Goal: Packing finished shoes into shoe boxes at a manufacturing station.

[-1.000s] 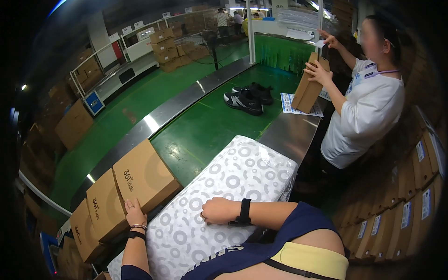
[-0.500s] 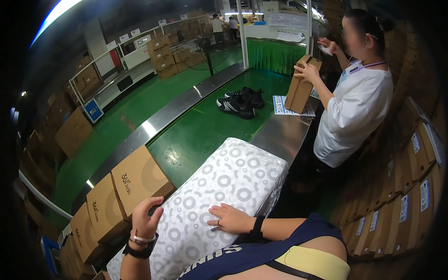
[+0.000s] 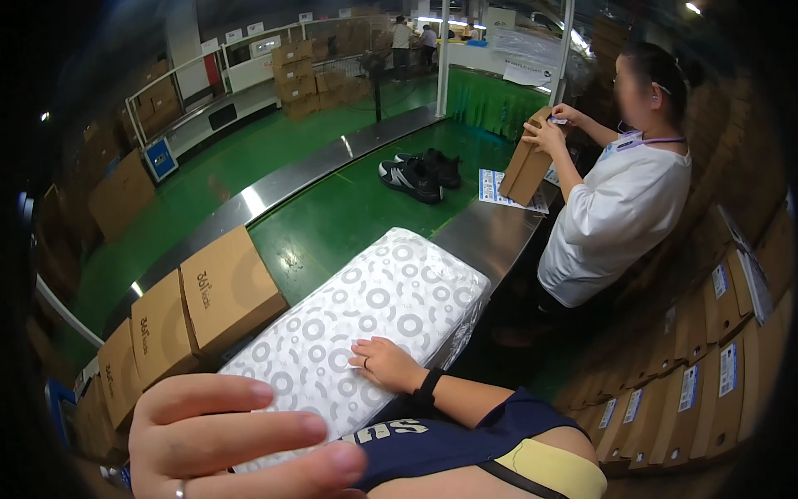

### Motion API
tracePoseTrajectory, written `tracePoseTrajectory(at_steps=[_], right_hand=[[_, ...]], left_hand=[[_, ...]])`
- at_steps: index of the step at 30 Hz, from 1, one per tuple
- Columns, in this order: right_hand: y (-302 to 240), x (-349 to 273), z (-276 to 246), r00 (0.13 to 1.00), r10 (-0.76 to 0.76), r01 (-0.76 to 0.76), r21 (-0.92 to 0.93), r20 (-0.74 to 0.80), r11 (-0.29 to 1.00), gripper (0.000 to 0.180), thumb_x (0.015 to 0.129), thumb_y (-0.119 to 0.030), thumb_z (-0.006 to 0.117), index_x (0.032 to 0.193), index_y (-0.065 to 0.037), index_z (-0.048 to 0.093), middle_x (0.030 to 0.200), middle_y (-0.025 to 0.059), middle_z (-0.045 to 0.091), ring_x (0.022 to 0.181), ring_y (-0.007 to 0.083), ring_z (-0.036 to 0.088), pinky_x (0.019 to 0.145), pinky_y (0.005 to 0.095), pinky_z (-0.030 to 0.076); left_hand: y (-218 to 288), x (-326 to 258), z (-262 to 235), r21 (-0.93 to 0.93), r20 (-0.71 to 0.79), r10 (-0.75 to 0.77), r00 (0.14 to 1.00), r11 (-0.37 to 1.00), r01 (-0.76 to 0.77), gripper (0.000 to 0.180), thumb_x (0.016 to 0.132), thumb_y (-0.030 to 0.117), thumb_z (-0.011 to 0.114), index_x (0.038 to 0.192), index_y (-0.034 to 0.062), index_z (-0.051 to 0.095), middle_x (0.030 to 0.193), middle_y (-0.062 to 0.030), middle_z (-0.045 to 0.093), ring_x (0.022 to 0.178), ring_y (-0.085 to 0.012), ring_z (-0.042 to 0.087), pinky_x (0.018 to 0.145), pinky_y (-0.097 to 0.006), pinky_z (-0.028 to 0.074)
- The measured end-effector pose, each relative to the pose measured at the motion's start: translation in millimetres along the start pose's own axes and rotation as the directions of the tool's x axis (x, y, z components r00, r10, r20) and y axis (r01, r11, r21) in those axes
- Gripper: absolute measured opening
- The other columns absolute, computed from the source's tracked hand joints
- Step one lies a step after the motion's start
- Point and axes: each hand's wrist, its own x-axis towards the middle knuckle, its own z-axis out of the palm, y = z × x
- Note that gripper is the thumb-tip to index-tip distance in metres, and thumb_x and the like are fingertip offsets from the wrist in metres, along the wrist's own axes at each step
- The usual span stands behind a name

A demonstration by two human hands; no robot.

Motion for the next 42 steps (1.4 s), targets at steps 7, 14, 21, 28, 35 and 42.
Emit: tracePoseTrajectory(at_steps=[7,14,21,28,35,42], right_hand=[[6,1,5,0.999,0.031,-0.03,0.038,-0.042,0.999,0.022,0.078,-0.019,0.056,0.097,-0.008,0.06,0.108,0.0113,0.057,0.107,0.0247,0.05,0.091,0.0394,0.036],[9,-2,5,0.996,0.011,-0.012,-0.011,-0.083,1.0,0.022,0.078,-0.015,0.058,0.098,-0.007,0.061,0.109,0.0117,0.057,0.106,0.0266,0.051,0.091,0.0399,0.037],[0,-1,6,0.998,0.033,-0.032,0.021,-0.054,0.999,0.02,0.08,-0.017,0.055,0.096,-0.007,0.06,0.108,0.0113,0.058,0.106,0.0256,0.051,0.09,0.038,0.037],[4,-3,5,0.996,0.046,-0.044,0.029,-0.079,0.999,0.018,0.077,-0.015,0.057,0.093,-0.008,0.06,0.108,0.0109,0.058,0.106,0.0253,0.051,0.09,0.0373,0.038],[5,0,6,0.996,0.047,-0.045,0.024,-0.082,0.999,0.019,0.075,-0.015,0.058,0.093,-0.008,0.059,0.107,0.0114,0.058,0.105,0.0254,0.052,0.091,0.0373,0.038],[-1,2,1,0.998,0.046,-0.044,0.04,-0.053,0.998,0.021,0.073,-0.013,0.059,0.092,-0.007,0.059,0.108,0.0111,0.057,0.106,0.0254,0.051,0.09,0.0372,0.038]], left_hand=[[5,-2,26,-0.25,-0.171,-0.184,0.968,0.958,0.138,0.025,0.056,0.003,0.062,0.081,0.0037,0.062,0.081,-0.0087,0.062,0.066,-0.0202,0.059,0.052,-0.03,0.047],[15,19,52,-0.429,-0.267,-0.135,0.954,0.903,0.008,0.026,0.059,0.003,0.062,0.085,-0.0003,0.06,0.084,-0.0119,0.061,0.069,-0.0207,0.059,0.05,-0.03,0.046],[66,34,30,-1.0,-0.014,-0.606,0.796,0.011,-0.009,0.052,0.087,0.033,0.039,0.088,-0.0173,0.054,0.084,-0.0192,0.06,0.072,-0.0231,0.057,0.068,-0.029,0.043],[78,32,32,-0.855,0.029,-0.816,0.577,-0.32,-0.409,0.08,0.093,0.047,0.013,0.091,-0.0248,0.049,0.083,-0.0237,0.06,0.077,-0.023,0.055,0.082,-0.029,0.037],[52,-3,14,-0.878,0.207,-0.414,0.886,-0.479,-0.019,0.065,0.095,0.035,0.018,0.102,-0.0231,0.047,0.107,-0.0314,0.052,0.112,-0.0363,0.047,0.1,-0.038,0.031],[51,-14,18,-0.84,0.072,-0.478,0.875,-0.502,-0.205,0.049,0.093,0.026,0.038,0.102,-0.0207,0.05,0.107,-0.0368,0.049,0.109,-0.0428,0.047,0.094,-0.045,0.038]])
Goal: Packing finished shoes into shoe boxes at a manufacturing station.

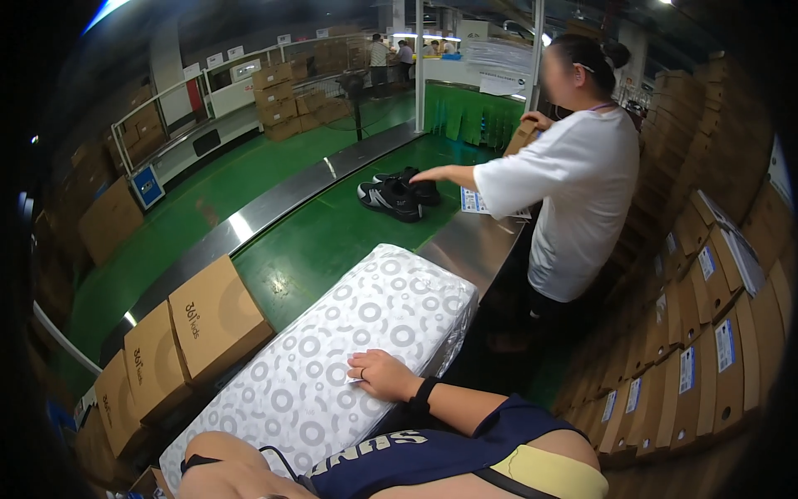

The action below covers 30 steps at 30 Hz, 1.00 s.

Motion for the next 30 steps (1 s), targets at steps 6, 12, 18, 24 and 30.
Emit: tracePoseTrajectory(at_steps=[6,12,18,24,30], right_hand=[[3,-3,-1,1.0,0.013,-0.013,-0.008,0.004,1.0,0.021,0.072,-0.013,0.059,0.092,-0.008,0.059,0.108,0.0106,0.058,0.106,0.0248,0.051,0.091,0.0369,0.038],[2,-2,2,1.0,0.021,-0.021,-0.012,-0.001,1.0,0.021,0.072,-0.013,0.059,0.092,-0.009,0.06,0.108,0.0103,0.058,0.107,0.024,0.051,0.091,0.0374,0.038],[3,-3,0,1.0,0.026,-0.026,-0.012,-0.003,1.0,0.023,0.072,-0.013,0.059,0.094,-0.009,0.06,0.108,0.0099,0.059,0.106,0.023,0.052,0.091,0.0375,0.038],[0,1,3,1.0,0.016,-0.016,-0.01,-0.015,1.0,0.022,0.072,-0.013,0.059,0.094,-0.009,0.06,0.108,0.0096,0.059,0.106,0.0227,0.052,0.091,0.0374,0.038],[-2,-4,-3,0.998,0.055,-0.055,-0.001,0.003,0.999,0.022,0.073,-0.013,0.058,0.095,-0.009,0.06,0.108,0.0095,0.058,0.106,0.0229,0.051,0.091,0.0375,0.037]], left_hand=[[5,13,24,0.23,-0.524,0.114,0.844,0.973,0.012,0.045,0.089,0.026,0.049,0.067,-0.0124,0.057,0.062,-0.0227,0.058,0.06,-0.0295,0.061,0.056,-0.033,0.05],[6,13,0,0.158,-0.337,0.027,0.941,0.987,0.028,0.038,0.086,0.023,0.053,0.058,-0.002,0.053,0.055,-0.0123,0.053,0.045,-0.0198,0.048,0.043,-0.03,0.037],[-1,18,10,-0.036,-0.515,-0.11,0.85,0.994,0.107,0.048,0.09,0.029,0.045,0.05,0.0029,0.048,0.045,-0.0058,0.047,0.038,-0.0136,0.04,0.037,-0.025,0.028],[-8,23,2,-0.05,-0.519,0.004,0.855,0.998,-0.035,0.051,0.092,0.029,0.04,0.048,0.0041,0.046,0.043,-0.0049,0.044,0.033,-0.0134,0.035,0.034,-0.024,0.024],[12,31,-51,0.964,-0.102,0.082,0.991,0.253,0.078,0.024,0.08,0.023,0.056,0.065,0.0042,0.052,0.059,-0.01,0.053,0.049,-0.0244,0.049,0.045,-0.028,0.039]])
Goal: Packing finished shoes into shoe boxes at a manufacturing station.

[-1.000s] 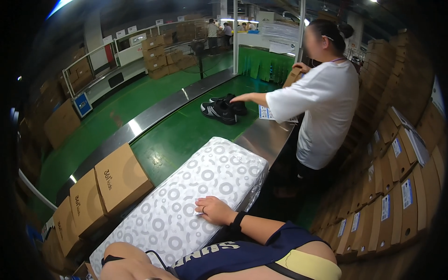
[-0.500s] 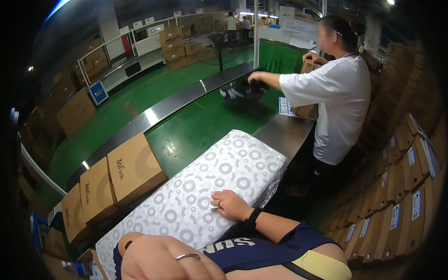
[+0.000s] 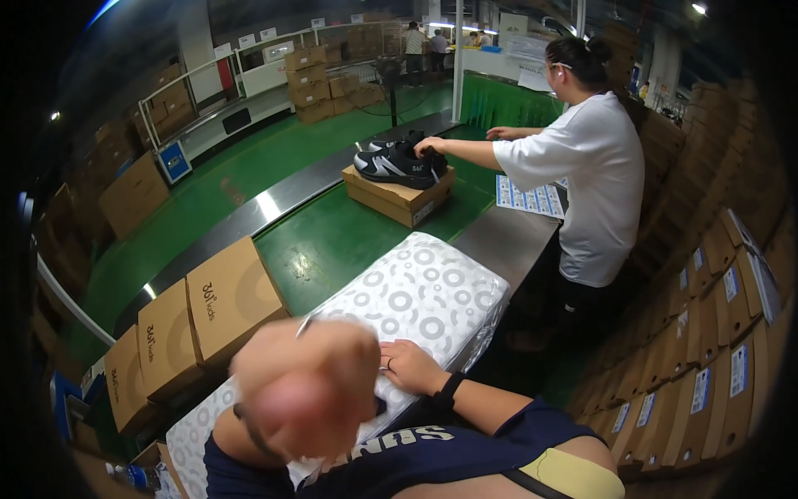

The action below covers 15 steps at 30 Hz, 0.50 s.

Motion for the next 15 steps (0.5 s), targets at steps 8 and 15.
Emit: tracePoseTrajectory(at_steps=[8,15], right_hand=[[3,3,3,1.0,-0.017,0.017,0.029,-0.003,0.999,0.026,0.076,-0.01,0.055,0.101,-0.007,0.057,0.11,0.011,0.057,0.107,0.0243,0.05,0.092,0.037,0.036],[-1,17,-21,0.983,-0.108,0.137,-0.197,0.151,0.971,0.045,0.074,-0.02,0.06,0.116,-0.006,0.05,0.109,0.0151,0.053,0.101,0.0277,0.052,0.087,0.0365,0.04]], left_hand=[[-178,-172,-107,0.909,-0.166,-0.91,0.381,0.009,0.416,0.059,0.07,0.046,0.064,0.11,0.0039,0.05,0.109,-0.0207,0.052,0.099,-0.0357,0.051,0.085,-0.041,0.042],[-182,-242,-126,0.695,-0.325,-0.933,-0.152,-0.345,0.631,0.079,0.07,0.056,0.058,0.119,-0.0034,0.041,0.117,-0.0263,0.047,0.108,-0.0365,0.048,0.091,-0.04,0.038]])
